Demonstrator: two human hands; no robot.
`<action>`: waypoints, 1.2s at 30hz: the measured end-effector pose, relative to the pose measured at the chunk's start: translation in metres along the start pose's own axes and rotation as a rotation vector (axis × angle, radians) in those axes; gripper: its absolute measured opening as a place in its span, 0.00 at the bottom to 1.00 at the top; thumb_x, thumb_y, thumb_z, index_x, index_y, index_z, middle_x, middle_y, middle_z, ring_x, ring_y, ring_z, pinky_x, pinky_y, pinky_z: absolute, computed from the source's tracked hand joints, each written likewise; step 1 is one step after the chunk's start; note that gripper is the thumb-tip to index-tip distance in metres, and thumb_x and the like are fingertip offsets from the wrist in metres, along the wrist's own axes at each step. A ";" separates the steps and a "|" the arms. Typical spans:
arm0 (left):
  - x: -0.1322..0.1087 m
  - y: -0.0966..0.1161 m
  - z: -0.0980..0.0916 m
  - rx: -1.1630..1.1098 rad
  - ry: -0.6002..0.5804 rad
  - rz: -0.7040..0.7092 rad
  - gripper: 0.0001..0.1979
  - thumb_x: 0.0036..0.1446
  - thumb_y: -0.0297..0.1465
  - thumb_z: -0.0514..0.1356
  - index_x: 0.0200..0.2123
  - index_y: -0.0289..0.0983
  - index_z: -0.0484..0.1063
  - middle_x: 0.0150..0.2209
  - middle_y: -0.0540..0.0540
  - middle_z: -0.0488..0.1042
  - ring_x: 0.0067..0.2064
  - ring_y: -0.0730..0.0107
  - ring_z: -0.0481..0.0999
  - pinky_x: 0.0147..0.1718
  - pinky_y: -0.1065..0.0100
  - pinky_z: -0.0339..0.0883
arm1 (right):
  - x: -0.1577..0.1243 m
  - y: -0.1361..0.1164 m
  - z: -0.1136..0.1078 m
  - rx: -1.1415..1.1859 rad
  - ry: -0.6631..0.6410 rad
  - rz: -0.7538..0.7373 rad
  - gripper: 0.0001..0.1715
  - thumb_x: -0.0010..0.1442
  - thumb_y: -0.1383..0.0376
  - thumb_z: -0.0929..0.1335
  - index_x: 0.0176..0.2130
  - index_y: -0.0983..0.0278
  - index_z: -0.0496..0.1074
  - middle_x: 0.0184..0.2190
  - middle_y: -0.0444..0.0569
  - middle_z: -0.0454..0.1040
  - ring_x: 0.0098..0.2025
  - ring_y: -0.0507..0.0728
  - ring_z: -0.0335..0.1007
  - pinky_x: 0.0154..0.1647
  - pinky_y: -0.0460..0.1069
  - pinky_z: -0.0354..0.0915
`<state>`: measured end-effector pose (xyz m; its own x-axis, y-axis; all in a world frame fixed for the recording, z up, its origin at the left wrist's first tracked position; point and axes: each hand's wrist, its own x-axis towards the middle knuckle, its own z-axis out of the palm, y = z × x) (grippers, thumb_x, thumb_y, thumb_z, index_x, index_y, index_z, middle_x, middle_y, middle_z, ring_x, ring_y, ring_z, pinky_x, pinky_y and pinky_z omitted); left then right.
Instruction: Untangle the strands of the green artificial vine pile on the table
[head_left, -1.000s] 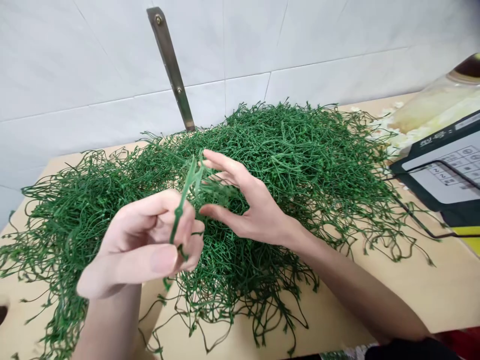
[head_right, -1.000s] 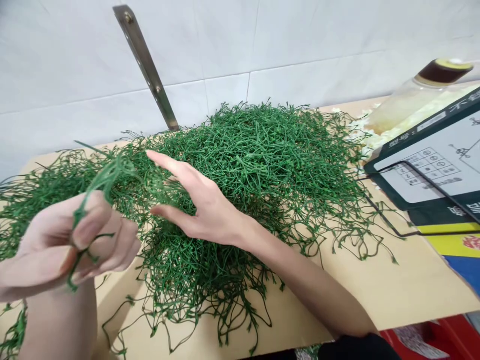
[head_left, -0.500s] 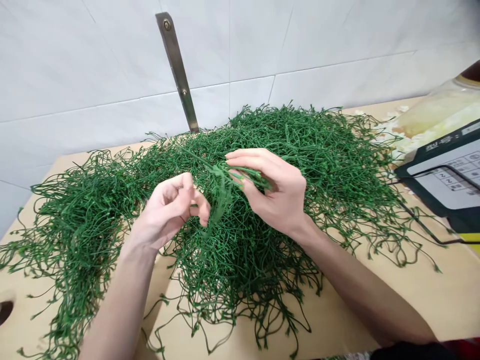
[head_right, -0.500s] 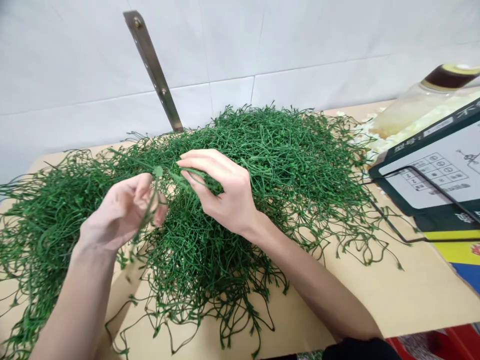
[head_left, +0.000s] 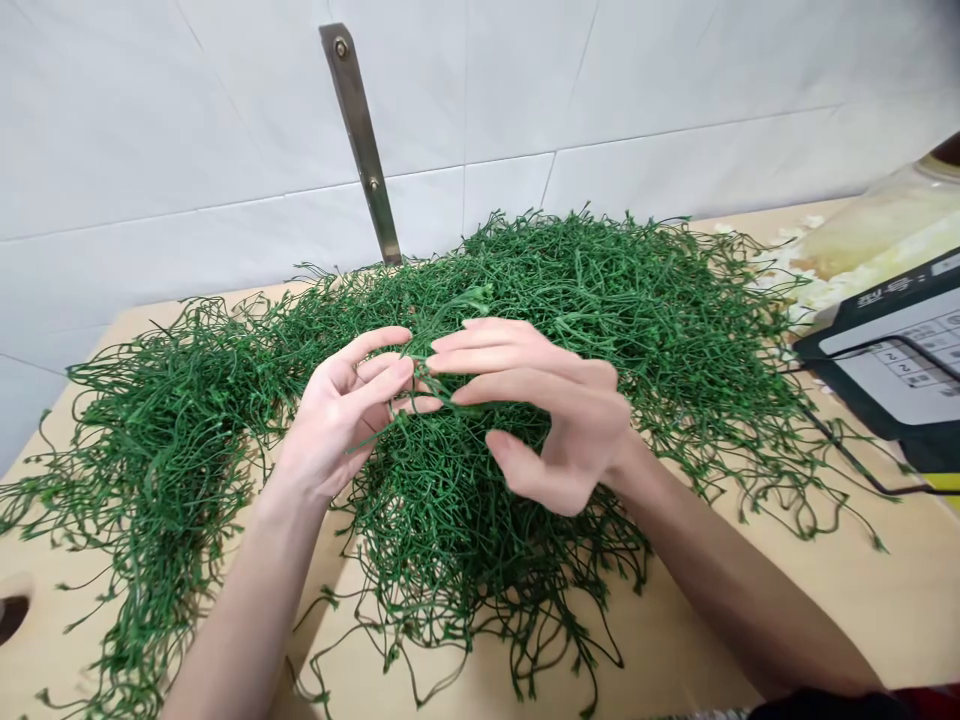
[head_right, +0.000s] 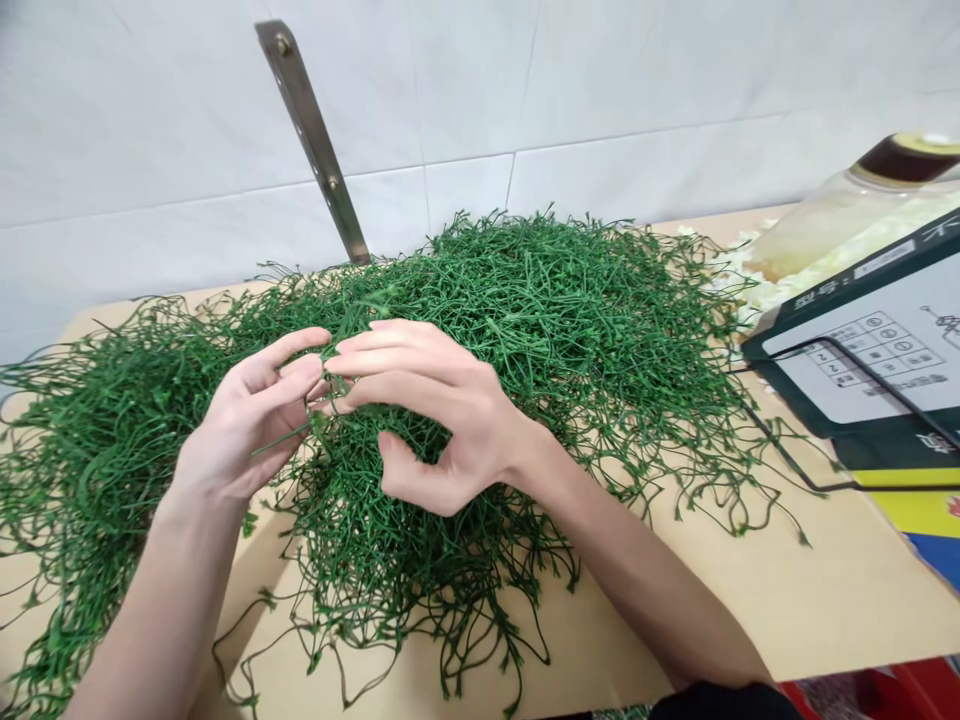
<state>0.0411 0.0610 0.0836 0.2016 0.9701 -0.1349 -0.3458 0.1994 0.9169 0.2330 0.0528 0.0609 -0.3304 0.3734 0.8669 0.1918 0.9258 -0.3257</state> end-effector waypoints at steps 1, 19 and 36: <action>0.000 -0.001 0.000 0.014 0.005 -0.001 0.22 0.38 0.28 0.76 0.39 0.34 0.76 0.25 0.51 0.77 0.26 0.75 0.77 0.27 0.72 0.77 | 0.001 -0.001 0.000 0.008 0.060 0.038 0.16 0.51 0.71 0.64 0.39 0.61 0.75 0.43 0.52 0.81 0.49 0.62 0.78 0.56 0.63 0.70; -0.002 -0.016 -0.009 0.348 -0.192 0.388 0.26 0.52 0.25 0.68 0.55 0.45 0.73 0.56 0.44 0.73 0.59 0.56 0.70 0.38 0.70 0.79 | 0.009 0.009 -0.005 0.101 0.303 0.726 0.17 0.58 0.72 0.64 0.20 0.63 0.73 0.24 0.44 0.76 0.31 0.53 0.72 0.37 0.51 0.67; -0.007 -0.009 -0.003 0.433 0.011 0.187 0.14 0.56 0.33 0.66 0.47 0.43 0.80 0.32 0.49 0.76 0.27 0.80 0.65 0.24 0.77 0.60 | 0.006 -0.004 -0.003 -0.468 -0.169 0.006 0.02 0.57 0.69 0.68 0.31 0.66 0.70 0.28 0.50 0.75 0.33 0.57 0.68 0.35 0.54 0.62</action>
<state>0.0398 0.0531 0.0750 0.1616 0.9858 0.0453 0.0391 -0.0523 0.9979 0.2326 0.0516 0.0688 -0.4658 0.4185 0.7797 0.5753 0.8127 -0.0925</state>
